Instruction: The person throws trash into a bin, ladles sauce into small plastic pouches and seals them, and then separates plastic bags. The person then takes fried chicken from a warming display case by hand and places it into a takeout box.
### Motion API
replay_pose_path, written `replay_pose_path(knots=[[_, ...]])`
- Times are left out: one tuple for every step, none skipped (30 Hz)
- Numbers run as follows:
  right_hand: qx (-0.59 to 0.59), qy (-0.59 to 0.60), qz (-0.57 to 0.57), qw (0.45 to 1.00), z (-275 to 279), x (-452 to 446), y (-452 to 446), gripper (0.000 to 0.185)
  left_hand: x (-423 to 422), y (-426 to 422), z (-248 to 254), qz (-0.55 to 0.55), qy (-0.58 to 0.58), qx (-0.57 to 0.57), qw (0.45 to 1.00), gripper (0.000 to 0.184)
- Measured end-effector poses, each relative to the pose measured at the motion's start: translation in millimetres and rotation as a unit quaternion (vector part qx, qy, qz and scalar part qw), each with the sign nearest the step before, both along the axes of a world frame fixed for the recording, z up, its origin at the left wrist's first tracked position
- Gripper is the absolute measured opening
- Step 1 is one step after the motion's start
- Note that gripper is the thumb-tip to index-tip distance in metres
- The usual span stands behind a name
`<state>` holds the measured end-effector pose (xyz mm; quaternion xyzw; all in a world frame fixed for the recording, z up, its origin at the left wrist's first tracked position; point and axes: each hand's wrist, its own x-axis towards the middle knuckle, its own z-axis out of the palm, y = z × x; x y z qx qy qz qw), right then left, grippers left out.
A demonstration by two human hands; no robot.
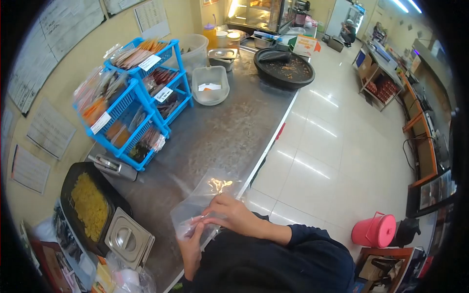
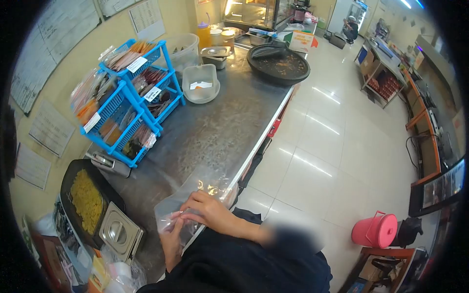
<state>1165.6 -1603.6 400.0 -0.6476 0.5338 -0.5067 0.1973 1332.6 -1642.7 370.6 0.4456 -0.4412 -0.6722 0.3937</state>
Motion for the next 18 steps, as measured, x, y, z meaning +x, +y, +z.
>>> replay_pose_path(knots=[[-0.006, 0.007, -0.011, 1.000, 4, -2, -1, 0.021, 2, 1, 1, 0.020, 0.001, 0.014, 1.000, 0.012], [-0.011, 0.014, -0.020, 1.000, 7, -3, -2, 0.023, 6, 1, -7, 0.030, -0.014, 0.000, 0.999, 0.012], [0.012, 0.003, -0.004, 1.000, 7, -1, -3, 0.025, 10, 1, -15, 0.042, -0.029, -0.014, 0.999, 0.012], [0.036, -0.008, 0.012, 0.999, 7, 1, -2, 0.028, 11, 1, -21, 0.054, -0.044, -0.028, 0.997, 0.013], [0.059, -0.019, 0.028, 0.998, 6, 5, -1, 0.030, 10, 1, -25, 0.069, -0.042, -0.031, 0.996, 0.012], [0.081, -0.037, 0.054, 0.995, 1, 8, -1, 0.031, 4, 2, -23, 0.084, -0.041, -0.035, 0.995, 0.012], [0.101, -0.056, 0.080, 0.990, -7, 11, -2, 0.033, 0, 3, -22, 0.099, -0.040, -0.040, 0.993, 0.011], [0.122, -0.074, 0.106, 0.984, -16, 14, -4, 0.034, -3, 5, -23, 0.110, -0.030, -0.039, 0.993, 0.012], [0.159, -0.098, 0.109, 0.976, -25, 18, -6, 0.032, -6, 7, -25, 0.121, -0.021, -0.039, 0.992, 0.013], [0.177, -0.122, 0.131, 0.968, -30, 19, -7, 0.029, -6, 7, -28, 0.135, -0.012, -0.038, 0.990, 0.015], [0.197, -0.146, 0.155, 0.957, -34, 20, -8, 0.027, -1, 8, -34, 0.133, -0.016, -0.020, 0.991, 0.015], [0.220, -0.172, 0.182, 0.943, -36, 23, -6, 0.024, 3, 7, -35, 0.121, 0.019, 0.020, 0.992, 0.015], [0.213, -0.184, 0.168, 0.945, -35, 24, -4, 0.021, 8, 9, -34, 0.114, 0.051, 0.063, 0.990, 0.015], [0.210, -0.198, 0.160, 0.944, -32, 22, -5, 0.018, 16, 11, -33, 0.115, 0.081, 0.105, 0.984, 0.016], [0.207, -0.211, 0.154, 0.943, -28, 20, -8, 0.016, 24, 7, -35, 0.053, 0.054, 0.097, 0.992, 0.017], [0.243, -0.241, 0.173, 0.924, -21, 16, -8, 0.014, 31, 3, -34, -0.006, 0.028, 0.091, 0.995, 0.019], [0.214, -0.325, 0.163, 0.907, -22, 20, -9, 0.013, 27, 5, -19, 0.025, 0.055, 0.086, 0.994, 0.020], [0.278, -0.406, 0.162, 0.855, -18, 18, -9, 0.014, 21, 7, -7, 0.054, 0.082, 0.076, 0.992, 0.021]])
